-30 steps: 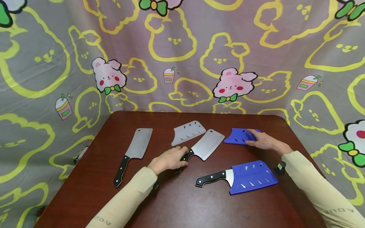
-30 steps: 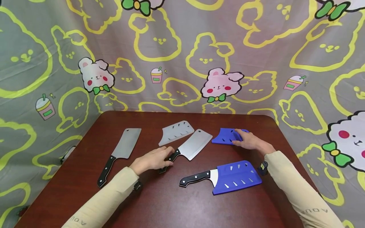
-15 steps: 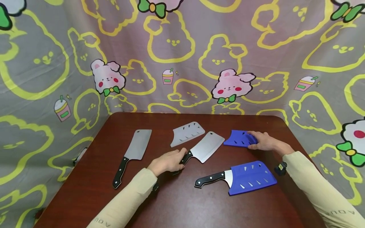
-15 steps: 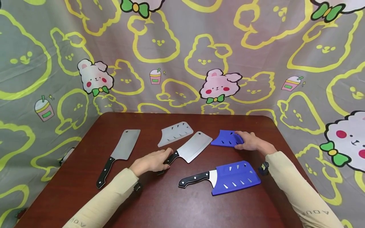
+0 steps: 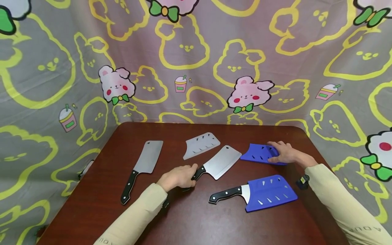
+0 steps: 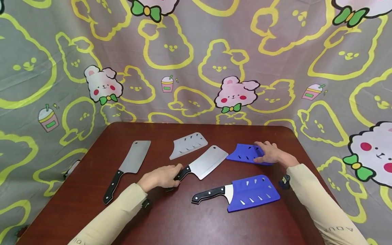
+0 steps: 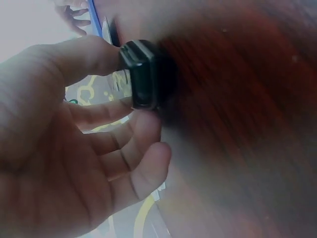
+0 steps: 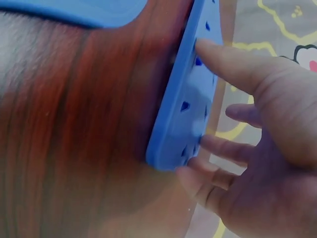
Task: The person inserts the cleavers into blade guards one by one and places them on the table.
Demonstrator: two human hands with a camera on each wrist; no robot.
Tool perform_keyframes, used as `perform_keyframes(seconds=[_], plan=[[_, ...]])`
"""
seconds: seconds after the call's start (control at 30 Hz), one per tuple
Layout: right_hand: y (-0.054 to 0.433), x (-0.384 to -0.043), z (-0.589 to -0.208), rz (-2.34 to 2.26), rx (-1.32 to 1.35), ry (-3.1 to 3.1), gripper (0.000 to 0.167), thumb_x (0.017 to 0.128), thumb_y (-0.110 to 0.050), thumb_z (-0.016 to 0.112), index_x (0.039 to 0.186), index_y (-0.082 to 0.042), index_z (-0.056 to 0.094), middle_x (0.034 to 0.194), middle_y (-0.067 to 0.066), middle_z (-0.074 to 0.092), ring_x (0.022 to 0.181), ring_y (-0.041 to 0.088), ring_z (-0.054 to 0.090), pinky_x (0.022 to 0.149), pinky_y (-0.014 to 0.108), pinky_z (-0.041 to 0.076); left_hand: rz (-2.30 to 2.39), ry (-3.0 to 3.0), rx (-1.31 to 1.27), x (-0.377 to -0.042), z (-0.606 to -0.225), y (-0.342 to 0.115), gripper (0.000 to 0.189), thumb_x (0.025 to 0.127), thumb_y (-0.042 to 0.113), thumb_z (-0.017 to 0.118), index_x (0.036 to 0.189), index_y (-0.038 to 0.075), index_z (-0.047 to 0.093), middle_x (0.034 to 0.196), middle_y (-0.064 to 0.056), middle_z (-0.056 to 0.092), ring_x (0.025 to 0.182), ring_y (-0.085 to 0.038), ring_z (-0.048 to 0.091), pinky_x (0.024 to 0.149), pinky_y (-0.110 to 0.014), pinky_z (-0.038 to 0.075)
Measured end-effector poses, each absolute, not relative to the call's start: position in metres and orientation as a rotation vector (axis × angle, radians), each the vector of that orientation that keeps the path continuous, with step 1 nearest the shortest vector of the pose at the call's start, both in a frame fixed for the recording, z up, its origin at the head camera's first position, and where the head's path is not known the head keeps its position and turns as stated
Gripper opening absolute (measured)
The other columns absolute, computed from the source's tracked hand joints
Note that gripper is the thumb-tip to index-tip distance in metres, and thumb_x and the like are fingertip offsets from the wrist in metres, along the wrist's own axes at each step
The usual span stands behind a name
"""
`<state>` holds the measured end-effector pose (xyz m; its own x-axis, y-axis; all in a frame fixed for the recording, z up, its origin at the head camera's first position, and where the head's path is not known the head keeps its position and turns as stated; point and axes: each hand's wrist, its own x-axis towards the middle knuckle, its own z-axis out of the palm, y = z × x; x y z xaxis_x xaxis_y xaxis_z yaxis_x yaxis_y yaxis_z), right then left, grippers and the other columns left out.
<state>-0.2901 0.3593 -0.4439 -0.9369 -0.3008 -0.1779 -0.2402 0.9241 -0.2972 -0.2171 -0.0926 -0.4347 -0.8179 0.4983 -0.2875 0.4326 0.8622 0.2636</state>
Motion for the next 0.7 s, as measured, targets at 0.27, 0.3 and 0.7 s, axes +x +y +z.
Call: perform_keyframes(seconds=[0.27,0.3,0.7], plan=[[0.368,-0.292,-0.445,-0.408,-0.398,2.829,0.096,0.081,-0.053,0.074,0.148,0.002,0.032,0.144,0.036,0.032,0.123,0.058,0.034,0.096,0.070,0.034,0.309,2.710,0.729,-0.219,-0.435,-0.095,0.041,0.084,0.027,0.069,0.115,0.010,0.051,0.081,-0.001,0.055,0.068,-0.014,0.052,0.057,-0.028,0.043],[0.369,-0.293,-0.445,-0.412,-0.400,2.818,0.096,0.081,-0.052,0.074,0.148,0.003,0.032,0.144,0.036,0.032,0.125,0.058,0.034,0.098,0.070,0.033,0.315,2.716,0.731,-0.219,-0.434,-0.095,0.042,0.083,0.028,0.069,0.116,0.009,0.051,0.081,-0.001,0.056,0.068,-0.015,0.053,0.058,-0.028,0.043],[0.359,-0.289,-0.435,-0.234,-0.343,2.871,0.105,0.070,-0.059,0.081,0.145,-0.001,0.037,0.133,0.037,0.033,0.120,0.056,0.031,0.090,0.069,0.040,0.393,2.708,0.749,-0.221,-0.428,-0.100,0.032,0.080,0.026,0.072,0.103,0.012,0.055,0.080,0.000,0.056,0.065,-0.013,0.053,0.056,-0.026,0.044]])
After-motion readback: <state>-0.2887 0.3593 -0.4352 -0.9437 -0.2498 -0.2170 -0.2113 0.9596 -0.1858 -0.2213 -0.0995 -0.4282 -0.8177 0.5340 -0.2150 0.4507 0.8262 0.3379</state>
